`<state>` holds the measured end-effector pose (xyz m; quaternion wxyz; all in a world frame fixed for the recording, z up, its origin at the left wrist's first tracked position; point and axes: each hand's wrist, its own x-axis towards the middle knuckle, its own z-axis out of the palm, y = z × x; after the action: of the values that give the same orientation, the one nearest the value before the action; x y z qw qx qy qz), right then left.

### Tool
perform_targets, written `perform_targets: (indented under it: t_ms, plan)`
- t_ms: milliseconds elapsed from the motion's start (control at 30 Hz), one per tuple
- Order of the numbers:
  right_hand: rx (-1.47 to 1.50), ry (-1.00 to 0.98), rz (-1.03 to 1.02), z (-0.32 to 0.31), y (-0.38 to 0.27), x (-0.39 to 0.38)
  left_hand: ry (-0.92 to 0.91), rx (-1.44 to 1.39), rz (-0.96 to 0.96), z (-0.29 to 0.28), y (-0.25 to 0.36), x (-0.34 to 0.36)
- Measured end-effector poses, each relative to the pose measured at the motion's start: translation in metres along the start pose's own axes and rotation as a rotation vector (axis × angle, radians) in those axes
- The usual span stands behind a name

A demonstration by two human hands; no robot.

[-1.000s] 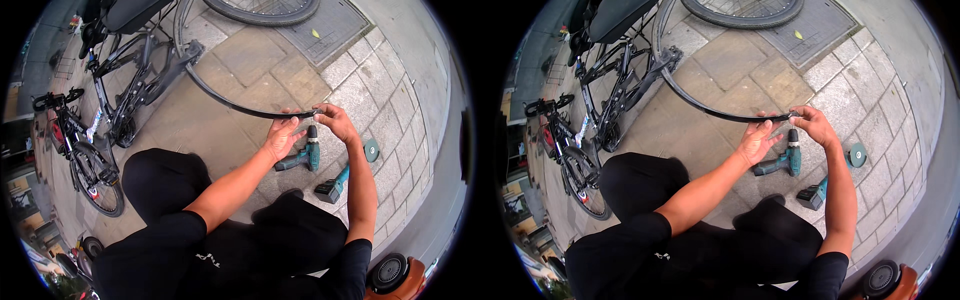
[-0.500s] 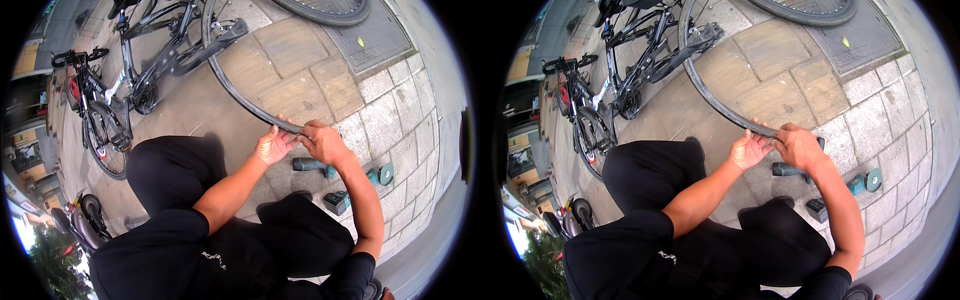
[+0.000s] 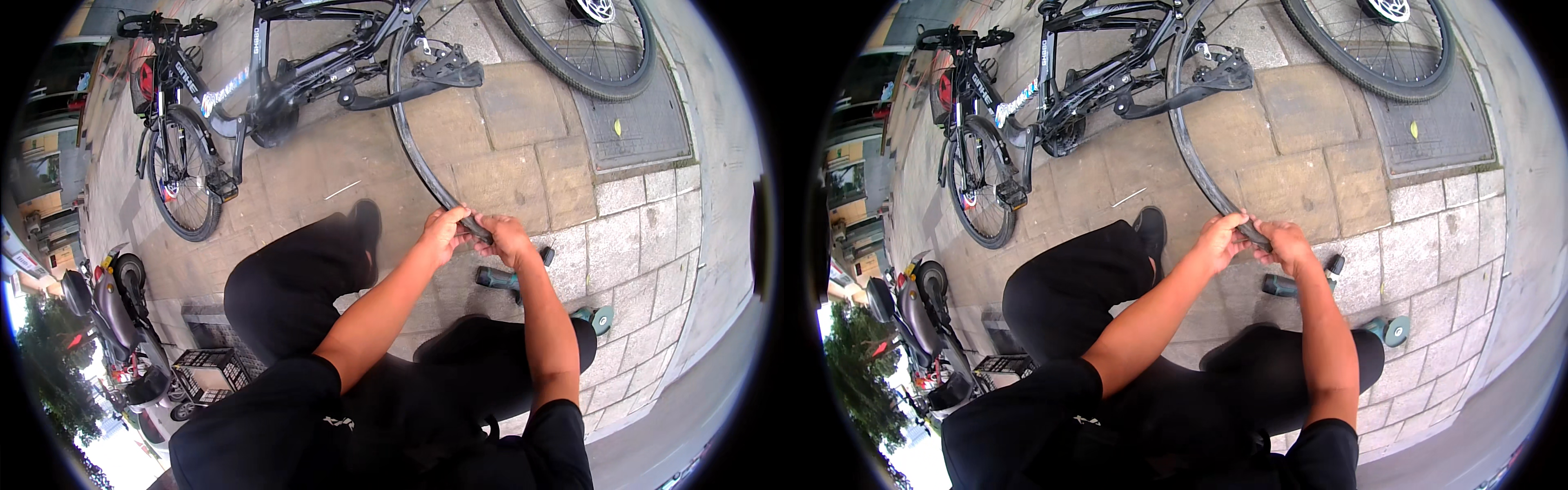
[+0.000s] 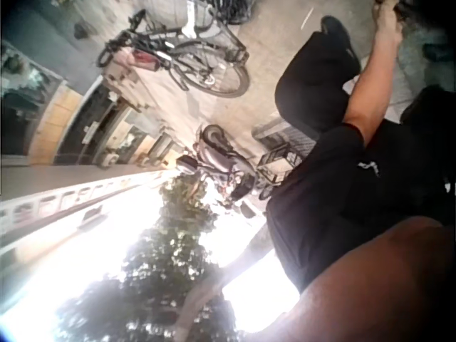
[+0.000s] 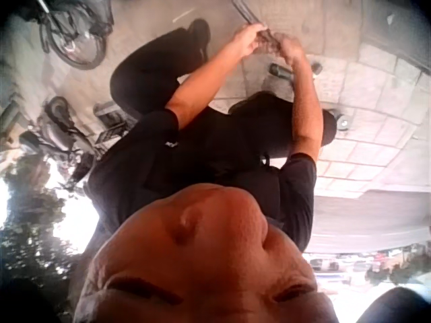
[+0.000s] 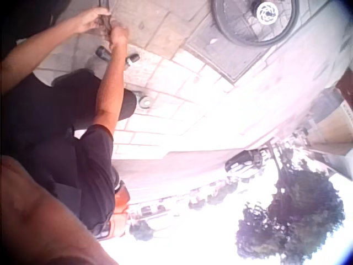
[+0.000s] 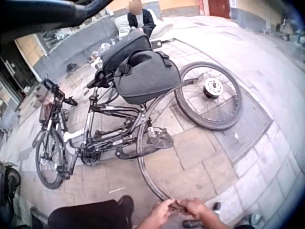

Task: The person retrieves a drill bit from a toolbox and uses a cordless drill to remove a bolt from the bicycle crankset. They then remove the chain from the chainring and place it on the frame.

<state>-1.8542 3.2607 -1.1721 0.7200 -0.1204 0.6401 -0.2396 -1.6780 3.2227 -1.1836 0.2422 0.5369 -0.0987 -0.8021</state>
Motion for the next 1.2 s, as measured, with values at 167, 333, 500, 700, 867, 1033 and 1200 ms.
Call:
perform_targets:
  t_ms: [167, 333, 500, 700, 867, 1033, 1200]
  plan:
    - [-0.118, 0.090, -0.040, 0.003, 0.005, -0.011, 0.088, 0.103, 0.002, -0.001, 0.003, 0.000]
    - [-0.403, 0.103, -0.206, 0.034, -0.007, -0.009, 0.176, 0.092, 0.064, -0.028, 0.024, -0.001]
    - [-0.327, 0.064, -0.292, 0.064, -0.003, -0.001, 0.143, 0.086, 0.095, -0.049, 0.053, -0.007]
    - [-0.285, 0.009, -0.317, 0.075, -0.011, -0.003, 0.143, 0.064, 0.128, -0.063, 0.064, -0.012]
    - [-0.262, 0.048, -0.347, 0.075, -0.005, 0.003, 0.107, 0.073, 0.113, -0.065, 0.067, -0.007]
    - [-0.124, -0.025, -0.177, 0.066, -0.002, 0.011, 0.111, 0.133, 0.114, -0.063, 0.068, -0.007]
    - [-0.189, 0.072, -0.348, 0.070, 0.012, 0.013, 0.317, 0.338, 0.014, -0.041, 0.058, -0.025]
